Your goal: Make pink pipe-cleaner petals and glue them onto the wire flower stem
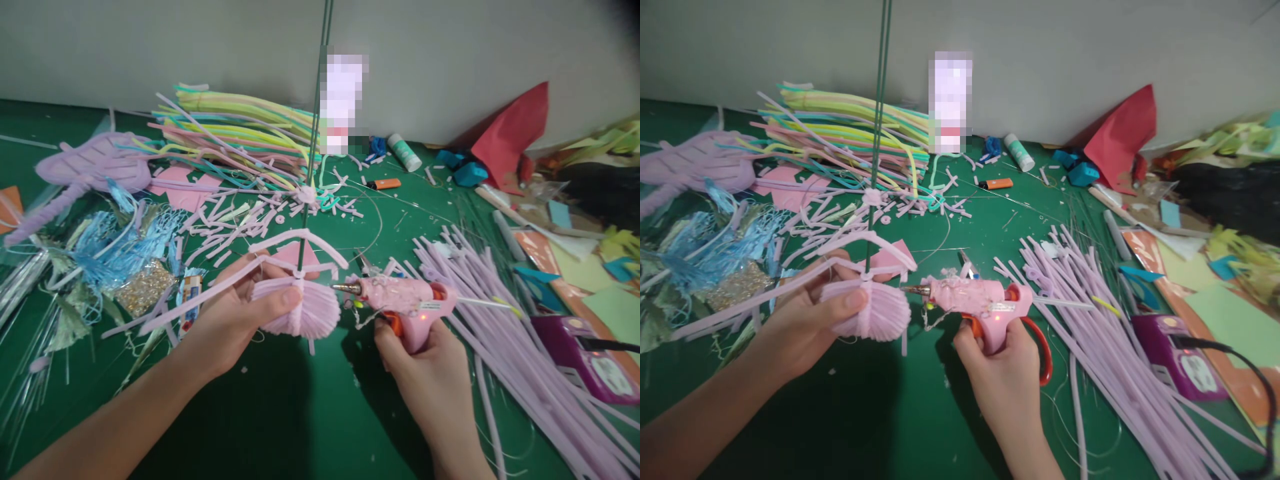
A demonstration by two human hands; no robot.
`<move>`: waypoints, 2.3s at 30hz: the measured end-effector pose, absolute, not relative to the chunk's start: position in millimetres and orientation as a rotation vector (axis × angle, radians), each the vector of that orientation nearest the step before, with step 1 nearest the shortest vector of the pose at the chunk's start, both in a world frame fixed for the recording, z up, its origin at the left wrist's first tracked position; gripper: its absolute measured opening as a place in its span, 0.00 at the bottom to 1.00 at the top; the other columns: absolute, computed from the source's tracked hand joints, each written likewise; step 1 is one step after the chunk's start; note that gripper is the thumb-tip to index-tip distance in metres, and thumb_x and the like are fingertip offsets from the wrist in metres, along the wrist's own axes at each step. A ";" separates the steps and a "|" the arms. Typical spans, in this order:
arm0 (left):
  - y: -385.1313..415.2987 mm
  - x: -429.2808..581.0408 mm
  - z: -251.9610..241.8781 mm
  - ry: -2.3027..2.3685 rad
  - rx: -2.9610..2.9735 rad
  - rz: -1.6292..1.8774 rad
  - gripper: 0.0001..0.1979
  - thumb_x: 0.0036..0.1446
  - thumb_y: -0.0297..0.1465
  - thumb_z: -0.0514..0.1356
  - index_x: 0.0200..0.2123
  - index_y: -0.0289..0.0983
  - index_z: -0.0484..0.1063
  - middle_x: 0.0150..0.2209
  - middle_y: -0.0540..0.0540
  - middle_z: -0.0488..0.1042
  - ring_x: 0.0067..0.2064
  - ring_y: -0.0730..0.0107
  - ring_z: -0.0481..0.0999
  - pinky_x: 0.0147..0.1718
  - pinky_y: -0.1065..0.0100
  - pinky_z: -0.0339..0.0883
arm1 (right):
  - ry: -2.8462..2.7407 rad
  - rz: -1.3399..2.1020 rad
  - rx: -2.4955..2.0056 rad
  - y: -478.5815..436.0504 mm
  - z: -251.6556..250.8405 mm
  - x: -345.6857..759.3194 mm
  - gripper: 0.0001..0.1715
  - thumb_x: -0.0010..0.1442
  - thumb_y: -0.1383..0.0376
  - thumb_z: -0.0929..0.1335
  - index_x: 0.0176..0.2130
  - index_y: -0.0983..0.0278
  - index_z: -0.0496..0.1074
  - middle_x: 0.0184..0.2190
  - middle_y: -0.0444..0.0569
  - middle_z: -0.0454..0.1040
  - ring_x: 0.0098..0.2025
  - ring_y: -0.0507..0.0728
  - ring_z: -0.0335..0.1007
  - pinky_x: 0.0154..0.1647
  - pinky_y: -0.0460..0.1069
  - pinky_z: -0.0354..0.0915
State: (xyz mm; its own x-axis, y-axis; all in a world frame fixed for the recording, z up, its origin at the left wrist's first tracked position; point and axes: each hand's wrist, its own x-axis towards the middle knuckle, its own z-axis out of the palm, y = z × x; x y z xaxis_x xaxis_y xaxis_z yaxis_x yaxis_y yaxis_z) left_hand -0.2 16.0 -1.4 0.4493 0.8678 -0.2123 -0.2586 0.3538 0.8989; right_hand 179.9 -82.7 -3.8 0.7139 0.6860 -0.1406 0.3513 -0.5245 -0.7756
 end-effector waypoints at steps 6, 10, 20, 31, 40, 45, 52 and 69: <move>17.4 0.7 -2.2 0.763 0.947 0.834 0.06 0.52 0.29 0.69 0.27 0.41 0.75 0.30 0.53 0.75 0.48 0.64 0.78 0.45 0.71 0.69 | -0.808 0.572 -2.161 -82.0 -2.5 179.7 0.16 0.48 0.58 0.69 0.20 0.60 0.58 0.13 0.38 0.60 0.16 0.48 0.52 0.17 0.45 0.49; 17.5 0.3 -2.0 0.767 0.922 0.850 0.06 0.51 0.28 0.69 0.26 0.41 0.75 0.29 0.53 0.74 0.46 0.65 0.78 0.43 0.71 0.70 | -0.794 0.555 -2.204 -83.0 -4.5 181.0 0.16 0.49 0.56 0.69 0.22 0.60 0.59 0.14 0.38 0.61 0.17 0.48 0.54 0.17 0.45 0.51; 14.1 -0.9 4.6 0.774 0.954 0.875 0.08 0.48 0.30 0.71 0.25 0.39 0.74 0.42 0.46 0.79 0.48 0.61 0.76 0.45 0.66 0.71 | -1.155 0.372 -2.415 -61.0 -7.5 255.9 0.27 0.51 0.42 0.67 0.23 0.58 0.55 0.10 0.37 0.57 0.14 0.52 0.53 0.16 0.47 0.49; 13.3 0.2 7.6 0.828 0.943 0.826 0.10 0.45 0.32 0.72 0.24 0.37 0.72 0.47 0.42 0.79 0.50 0.53 0.76 0.40 0.65 0.73 | -1.828 -0.042 -1.514 -58.9 23.7 217.2 0.07 0.59 0.70 0.70 0.40 0.62 0.76 0.35 0.49 0.78 0.37 0.55 0.76 0.39 0.49 0.70; 12.7 3.5 9.7 0.812 0.818 0.714 0.11 0.43 0.33 0.73 0.23 0.36 0.74 0.33 0.48 0.78 0.31 0.71 0.75 0.28 0.75 0.67 | -2.048 -0.305 -1.073 -53.5 15.2 211.2 0.17 0.55 0.77 0.72 0.46 0.70 0.75 0.36 0.55 0.79 0.39 0.58 0.75 0.36 0.53 0.75; 11.8 5.5 9.0 0.795 0.778 0.691 0.12 0.41 0.32 0.74 0.23 0.34 0.73 0.34 0.47 0.78 0.29 0.74 0.72 0.27 0.75 0.66 | -2.054 -0.289 -1.051 -50.3 19.2 206.6 0.13 0.55 0.79 0.70 0.42 0.73 0.76 0.34 0.56 0.80 0.37 0.58 0.76 0.34 0.51 0.74; 9.7 11.0 11.9 0.835 0.780 0.731 0.14 0.37 0.29 0.75 0.22 0.35 0.72 0.24 0.50 0.73 0.26 0.73 0.71 0.25 0.75 0.66 | -2.126 -0.257 -1.032 -48.9 17.0 212.1 0.11 0.56 0.76 0.70 0.40 0.65 0.76 0.32 0.52 0.81 0.35 0.57 0.77 0.33 0.51 0.76; 7.1 12.4 4.2 0.832 0.768 0.809 0.21 0.38 0.26 0.74 0.31 0.39 0.65 0.29 0.55 0.72 0.27 0.76 0.72 0.23 0.77 0.67 | -1.902 -0.019 -1.057 -42.1 10.9 203.7 0.15 0.53 0.78 0.71 0.39 0.63 0.75 0.29 0.50 0.79 0.29 0.55 0.76 0.29 0.49 0.74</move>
